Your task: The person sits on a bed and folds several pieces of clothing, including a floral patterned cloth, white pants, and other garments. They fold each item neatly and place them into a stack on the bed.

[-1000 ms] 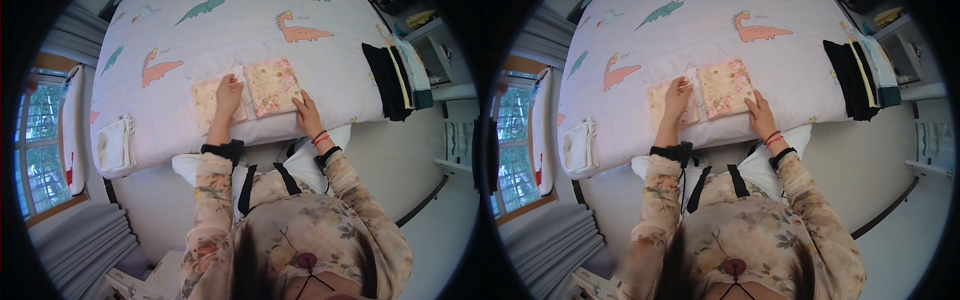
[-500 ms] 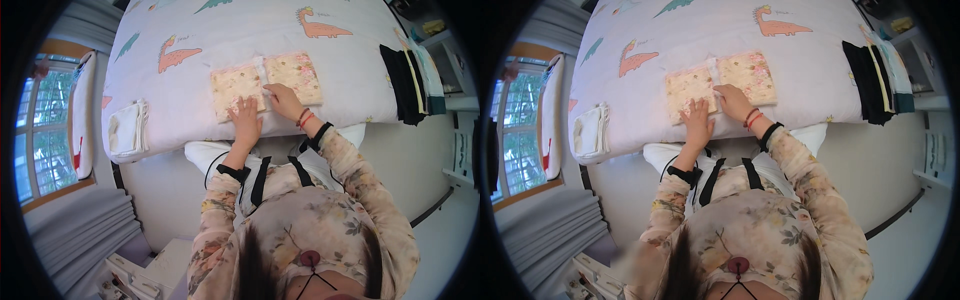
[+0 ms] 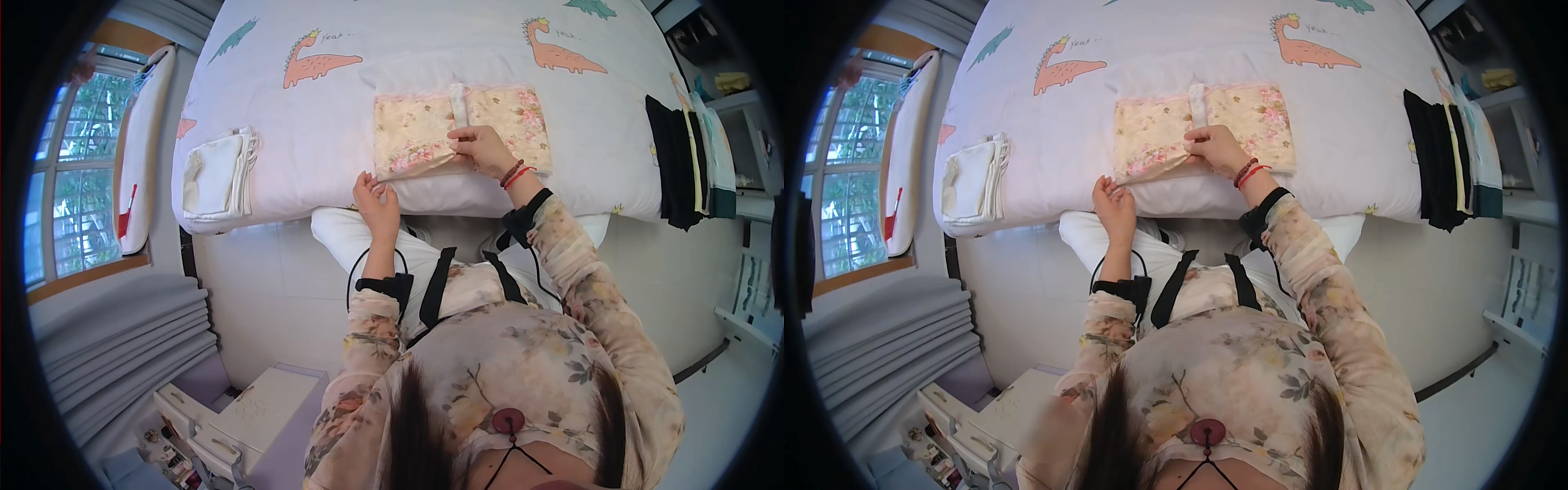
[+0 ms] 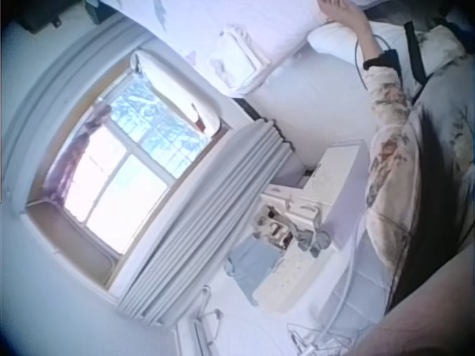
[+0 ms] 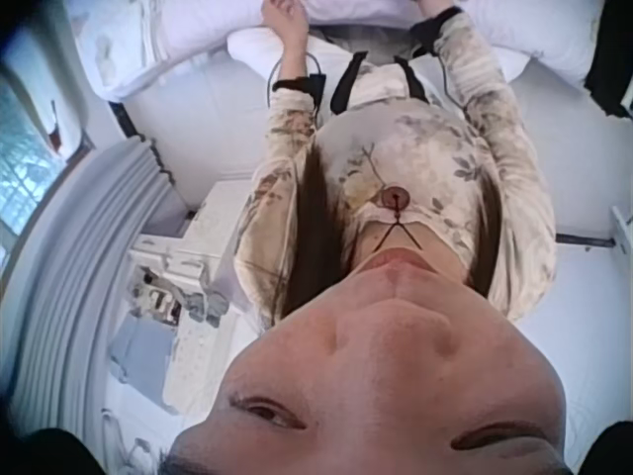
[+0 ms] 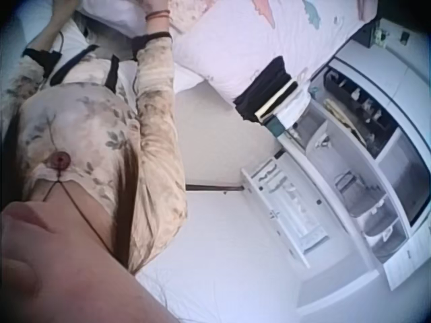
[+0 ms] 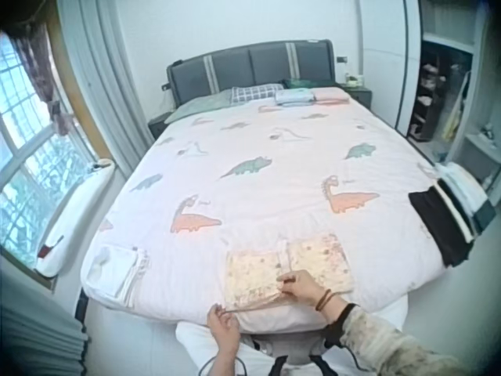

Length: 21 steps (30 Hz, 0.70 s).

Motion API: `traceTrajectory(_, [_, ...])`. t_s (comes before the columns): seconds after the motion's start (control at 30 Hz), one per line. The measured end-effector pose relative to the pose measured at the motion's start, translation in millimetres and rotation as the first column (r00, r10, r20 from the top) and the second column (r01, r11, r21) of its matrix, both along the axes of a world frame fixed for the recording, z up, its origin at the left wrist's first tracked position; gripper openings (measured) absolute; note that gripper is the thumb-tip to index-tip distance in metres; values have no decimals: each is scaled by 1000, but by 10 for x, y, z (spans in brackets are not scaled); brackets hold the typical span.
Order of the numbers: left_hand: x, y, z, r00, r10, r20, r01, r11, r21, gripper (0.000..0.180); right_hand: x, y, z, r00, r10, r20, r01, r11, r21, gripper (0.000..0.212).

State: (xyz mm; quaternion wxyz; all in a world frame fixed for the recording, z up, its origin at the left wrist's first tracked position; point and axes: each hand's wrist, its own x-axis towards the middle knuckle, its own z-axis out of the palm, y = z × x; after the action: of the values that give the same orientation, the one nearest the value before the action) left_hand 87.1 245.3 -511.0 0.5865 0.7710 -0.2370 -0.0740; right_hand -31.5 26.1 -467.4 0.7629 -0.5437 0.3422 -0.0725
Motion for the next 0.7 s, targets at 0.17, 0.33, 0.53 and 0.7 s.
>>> traceTrajectory(0.17, [17,-39,1,993,1,122,-11,997,82,59,73,79,301,999,-21,-39,21,1000,11,28])
traceTrajectory(0.33, [107,-54,24,988,-64,137,47,991,125,52,-3,36,103,984,34,-173,-99,919,-382,32])
traceTrajectory(0.53, [195,-14,-63,953,-98,286,29,971,235,43,-20,104,-18,986,70,-154,-165,595,-786,29])
traceTrajectory(0.7, [214,-123,62,910,45,-411,-53,999,-8,34,-231,-7,191,997,-59,-39,-11,416,-909,28])
